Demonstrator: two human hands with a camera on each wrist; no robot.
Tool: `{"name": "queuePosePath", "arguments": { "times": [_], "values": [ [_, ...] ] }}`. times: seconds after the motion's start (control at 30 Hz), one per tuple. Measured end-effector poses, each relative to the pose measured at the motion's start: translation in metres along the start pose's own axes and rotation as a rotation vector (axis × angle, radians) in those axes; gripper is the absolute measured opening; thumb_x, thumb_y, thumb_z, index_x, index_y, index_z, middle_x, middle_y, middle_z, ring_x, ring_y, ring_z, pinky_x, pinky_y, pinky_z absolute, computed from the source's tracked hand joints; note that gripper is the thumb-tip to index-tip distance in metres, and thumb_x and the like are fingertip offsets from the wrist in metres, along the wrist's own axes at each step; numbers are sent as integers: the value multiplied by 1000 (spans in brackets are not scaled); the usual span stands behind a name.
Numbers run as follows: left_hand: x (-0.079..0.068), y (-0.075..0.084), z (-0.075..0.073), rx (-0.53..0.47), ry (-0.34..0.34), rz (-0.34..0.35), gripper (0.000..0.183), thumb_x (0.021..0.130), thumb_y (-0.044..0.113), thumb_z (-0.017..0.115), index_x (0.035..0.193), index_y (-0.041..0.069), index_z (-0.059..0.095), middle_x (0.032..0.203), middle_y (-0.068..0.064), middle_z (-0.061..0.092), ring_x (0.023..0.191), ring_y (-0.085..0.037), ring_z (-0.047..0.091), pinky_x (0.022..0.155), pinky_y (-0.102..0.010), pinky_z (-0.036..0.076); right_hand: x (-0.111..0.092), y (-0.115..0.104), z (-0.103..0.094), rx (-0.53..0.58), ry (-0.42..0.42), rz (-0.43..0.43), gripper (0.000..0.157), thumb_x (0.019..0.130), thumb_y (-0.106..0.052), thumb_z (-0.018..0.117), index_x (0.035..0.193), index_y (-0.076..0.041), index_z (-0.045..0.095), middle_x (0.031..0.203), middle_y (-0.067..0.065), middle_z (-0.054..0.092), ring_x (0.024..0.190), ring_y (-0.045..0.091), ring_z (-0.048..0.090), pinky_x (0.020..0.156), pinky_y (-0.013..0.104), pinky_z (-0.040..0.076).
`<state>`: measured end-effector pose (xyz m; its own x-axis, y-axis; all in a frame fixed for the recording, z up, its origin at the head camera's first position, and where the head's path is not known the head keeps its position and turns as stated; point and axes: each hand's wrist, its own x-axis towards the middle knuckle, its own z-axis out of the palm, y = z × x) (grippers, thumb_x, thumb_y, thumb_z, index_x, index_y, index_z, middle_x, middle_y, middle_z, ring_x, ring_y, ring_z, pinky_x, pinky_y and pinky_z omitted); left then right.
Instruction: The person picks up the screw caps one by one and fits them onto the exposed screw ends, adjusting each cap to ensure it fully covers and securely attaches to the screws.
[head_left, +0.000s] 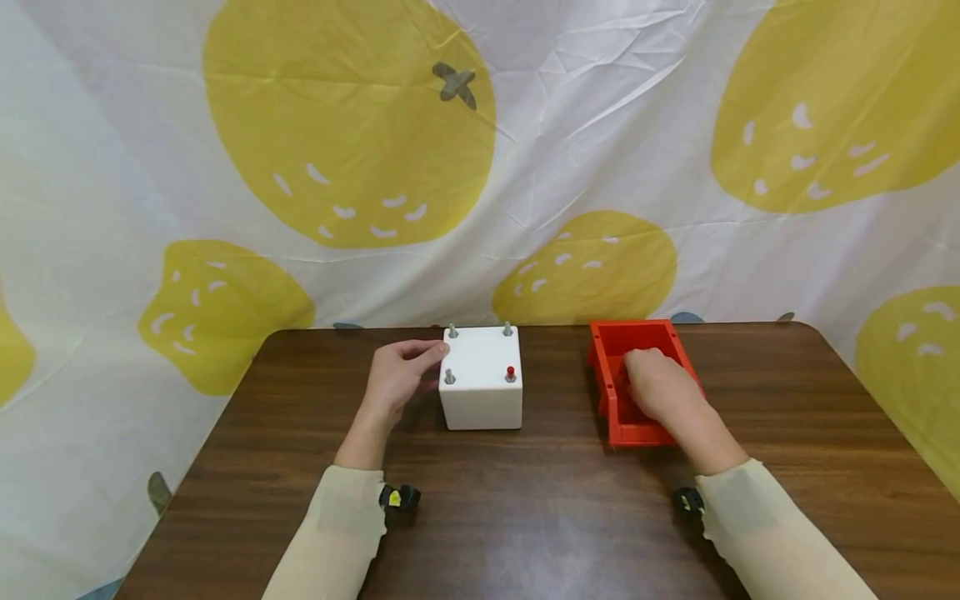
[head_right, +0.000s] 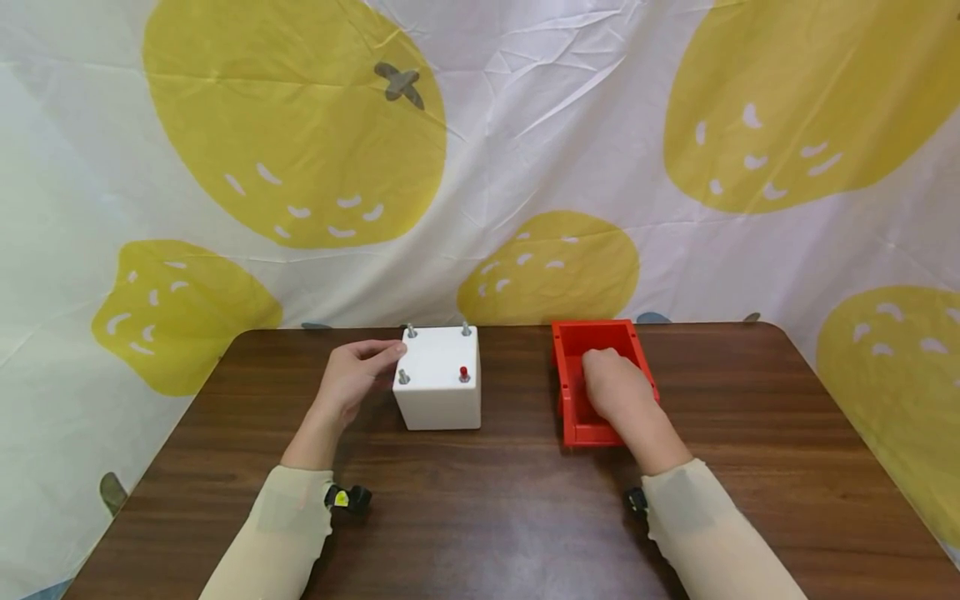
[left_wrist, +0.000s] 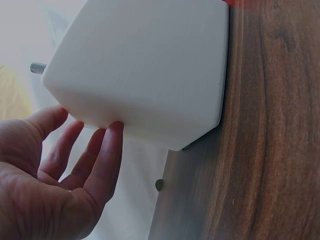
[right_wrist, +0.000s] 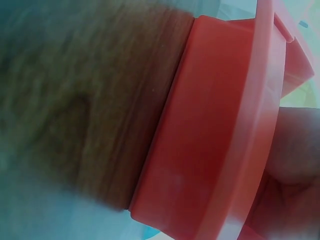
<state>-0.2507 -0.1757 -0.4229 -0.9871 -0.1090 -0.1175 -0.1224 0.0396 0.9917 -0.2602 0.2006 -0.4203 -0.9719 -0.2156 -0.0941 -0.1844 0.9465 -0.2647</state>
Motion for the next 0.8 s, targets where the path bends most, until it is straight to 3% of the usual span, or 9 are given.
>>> {"name": "queuePosePath", "arguments": {
  "times": [0.8],
  "values": [
    [0, 0, 0, -4, -4, 7, 30, 97, 20, 81, 120, 0, 78, 118, -15, 73, 97, -22, 73, 91, -51, 63, -1, -2, 2, -66, -2, -39, 17, 97, 2, 58, 84, -9, 59, 78, 8, 59, 70, 28, 56, 66, 44, 56]
  ]
}}
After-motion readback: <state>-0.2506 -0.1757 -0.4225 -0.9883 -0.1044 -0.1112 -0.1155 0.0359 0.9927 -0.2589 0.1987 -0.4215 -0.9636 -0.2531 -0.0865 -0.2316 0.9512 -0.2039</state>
